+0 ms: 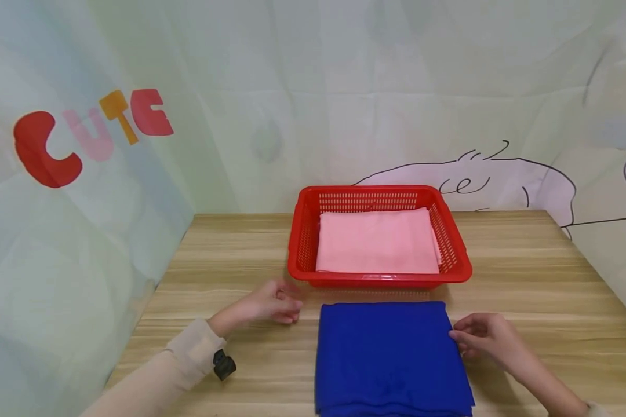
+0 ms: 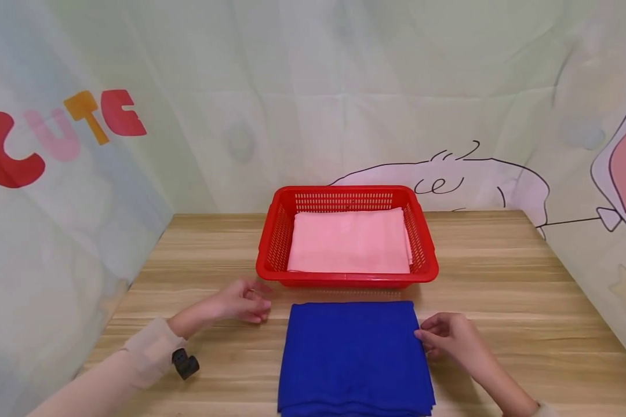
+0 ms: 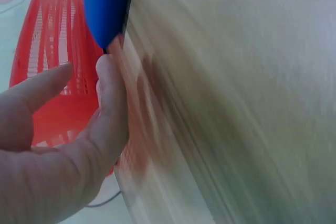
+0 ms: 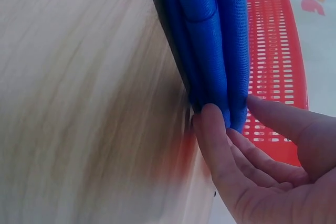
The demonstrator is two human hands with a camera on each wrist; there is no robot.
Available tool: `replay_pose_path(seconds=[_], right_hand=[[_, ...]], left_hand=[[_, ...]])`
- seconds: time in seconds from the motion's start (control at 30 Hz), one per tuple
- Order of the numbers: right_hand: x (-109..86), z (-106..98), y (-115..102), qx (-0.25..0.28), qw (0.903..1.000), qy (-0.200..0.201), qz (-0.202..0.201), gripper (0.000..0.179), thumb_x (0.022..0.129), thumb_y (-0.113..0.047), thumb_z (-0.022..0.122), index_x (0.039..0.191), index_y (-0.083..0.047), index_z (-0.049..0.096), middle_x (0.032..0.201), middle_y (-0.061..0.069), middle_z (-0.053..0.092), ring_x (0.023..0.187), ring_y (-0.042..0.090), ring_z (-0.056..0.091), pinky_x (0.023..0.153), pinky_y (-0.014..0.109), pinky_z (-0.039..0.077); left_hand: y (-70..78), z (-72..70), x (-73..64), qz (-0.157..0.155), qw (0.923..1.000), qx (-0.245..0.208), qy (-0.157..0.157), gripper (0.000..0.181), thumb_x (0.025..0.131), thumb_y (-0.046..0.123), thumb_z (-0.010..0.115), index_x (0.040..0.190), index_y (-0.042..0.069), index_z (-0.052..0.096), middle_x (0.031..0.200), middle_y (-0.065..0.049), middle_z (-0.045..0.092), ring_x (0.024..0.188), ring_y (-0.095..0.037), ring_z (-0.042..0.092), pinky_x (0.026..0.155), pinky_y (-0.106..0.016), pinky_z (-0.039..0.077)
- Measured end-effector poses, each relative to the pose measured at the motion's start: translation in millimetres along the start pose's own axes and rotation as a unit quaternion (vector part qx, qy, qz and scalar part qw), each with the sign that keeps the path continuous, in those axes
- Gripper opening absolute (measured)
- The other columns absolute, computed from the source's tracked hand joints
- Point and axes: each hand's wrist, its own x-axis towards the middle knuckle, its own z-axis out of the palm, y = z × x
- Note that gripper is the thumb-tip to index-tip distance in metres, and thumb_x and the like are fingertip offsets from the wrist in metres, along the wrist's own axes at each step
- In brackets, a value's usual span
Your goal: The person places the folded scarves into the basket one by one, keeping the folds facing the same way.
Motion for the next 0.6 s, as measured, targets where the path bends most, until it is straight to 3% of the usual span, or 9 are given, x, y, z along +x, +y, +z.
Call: replay_pose_path(seconds=[0.3,0.6], right_hand=[[1.6,-4,4,0.056,0.9973,-0.041,0.025,0.039,0.092,-0.004,0.071,0.109,0.027,0.055,0.090,0.022,0.070,0.072,0.021,0.070,0.063,0.038,0.061],[2.4,-6,6,0.086,0.9932,-0.064,0.044,0.044,0.092,-0.007,0.072,0.110,0.029,0.053,0.090,0.019,0.069,0.074,0.019,0.069,0.066,0.040,0.062]], left_hand=[[1.8,20.3,-5.4,-0.017,0.9991,-0.001,-0.039,0.044,0.095,0.001,0.064,0.128,-0.023,0.047,0.096,-0.025,0.070,0.081,-0.027,0.072,0.075,-0.041,0.061],[-3.8,35.1,-7.0,-0.033,0.9981,-0.017,-0.048,0.033,0.095,0.001,0.065,0.119,-0.020,0.056,0.093,-0.025,0.071,0.076,-0.027,0.073,0.071,-0.041,0.061]])
